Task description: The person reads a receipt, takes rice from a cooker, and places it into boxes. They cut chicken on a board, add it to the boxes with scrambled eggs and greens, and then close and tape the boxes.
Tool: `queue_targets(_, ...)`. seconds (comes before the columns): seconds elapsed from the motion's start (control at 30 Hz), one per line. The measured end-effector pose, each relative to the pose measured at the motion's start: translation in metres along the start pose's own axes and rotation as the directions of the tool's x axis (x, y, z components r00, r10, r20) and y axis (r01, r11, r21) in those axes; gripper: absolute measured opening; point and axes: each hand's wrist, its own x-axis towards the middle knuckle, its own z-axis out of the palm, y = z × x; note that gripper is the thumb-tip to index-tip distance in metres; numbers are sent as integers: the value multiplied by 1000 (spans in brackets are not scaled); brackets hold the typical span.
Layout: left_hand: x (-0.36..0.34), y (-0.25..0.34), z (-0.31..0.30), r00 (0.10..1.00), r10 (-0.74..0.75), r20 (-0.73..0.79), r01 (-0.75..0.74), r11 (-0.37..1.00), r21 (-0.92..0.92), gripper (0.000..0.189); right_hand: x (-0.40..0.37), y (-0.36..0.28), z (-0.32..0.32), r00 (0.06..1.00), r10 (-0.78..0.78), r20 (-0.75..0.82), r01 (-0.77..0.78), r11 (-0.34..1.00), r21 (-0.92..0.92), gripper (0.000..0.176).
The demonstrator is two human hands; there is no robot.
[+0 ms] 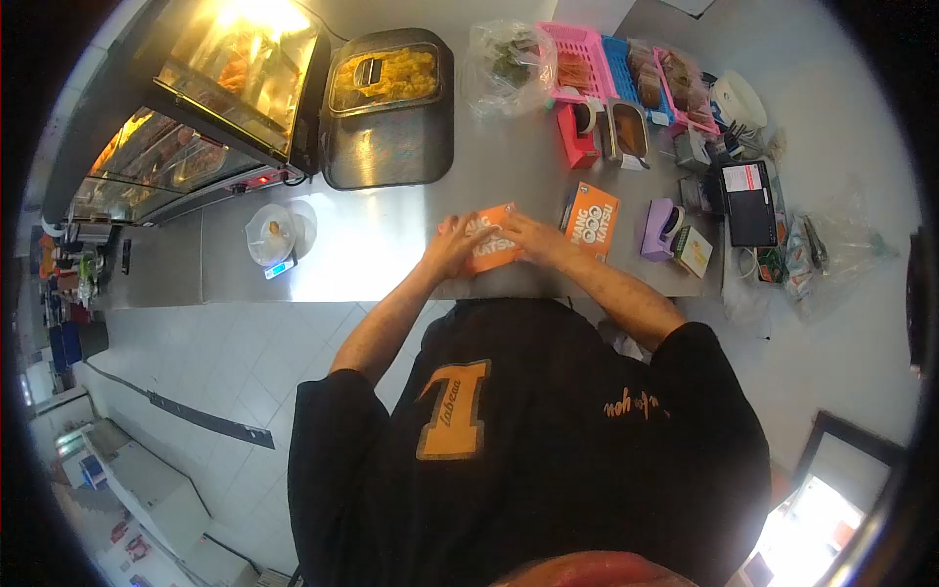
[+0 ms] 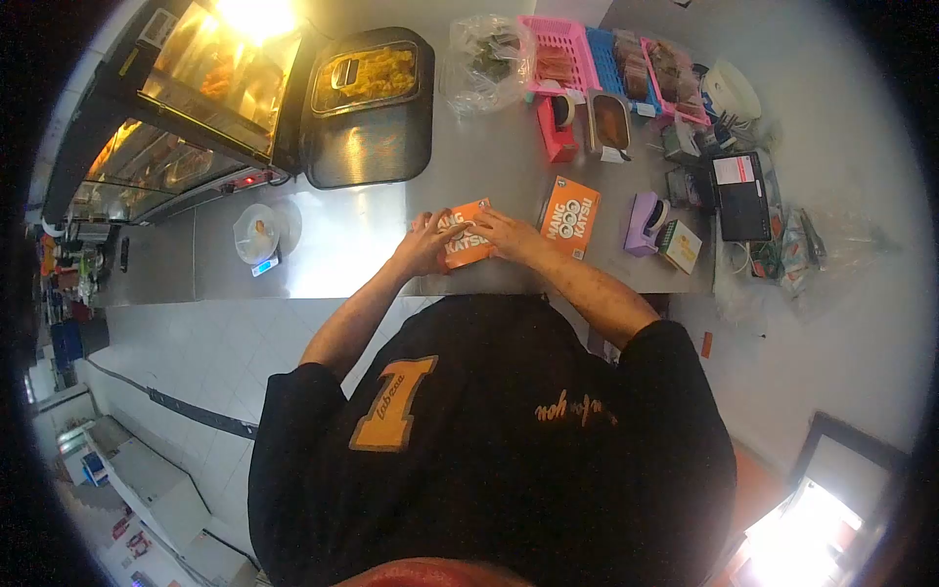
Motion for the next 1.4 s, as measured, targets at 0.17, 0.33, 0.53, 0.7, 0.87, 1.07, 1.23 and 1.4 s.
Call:
queue_targets(0.17, 2, -9, 5, 999, 0, -39, 7, 982, 187, 81, 8, 22, 15, 986, -103, -131, 99, 994, -34, 42)
queue_targets(0.33, 5, -19, 25, 986, 97, -132, -43, 930, 364, 74, 2, 31, 27, 977, -116, -181, 91, 986, -139, 39)
queue_targets(0.53, 11, -28, 27, 990, 119, -79, -88, 943, 321, 73, -2, 54, 42, 932, -272, -241, 218, 949, -227, 39)
queue_targets(0.7, 22, -36, 27, 982, 145, -122, -97, 937, 336, 70, 0, 50, 9, 987, -163, -13, 156, 965, -212, 38)
queue_targets(0.87, 38, -27, 8, 981, 64, -185, -30, 983, 183, 70, -8, 42, 35, 903, -163, -397, 87, 975, -203, 38)
queue_targets(1.07, 41, -9, 14, 932, -266, -245, 242, 962, -122, 82, -74, 18, 17, 273, 576, -770, -677, 684, 272, 23)
queue_targets(1.23, 46, 6, 0, 888, -247, -388, 114, 935, -335, 92, -211, 168, 40, -410, 723, -556, -493, 338, 802, 28)
queue_targets(1.4, 58, 65, -42, 892, -191, -411, 19, 922, -387, 100, -233, 172, -16, 81, 932, 354, 149, -363, 920, 27)
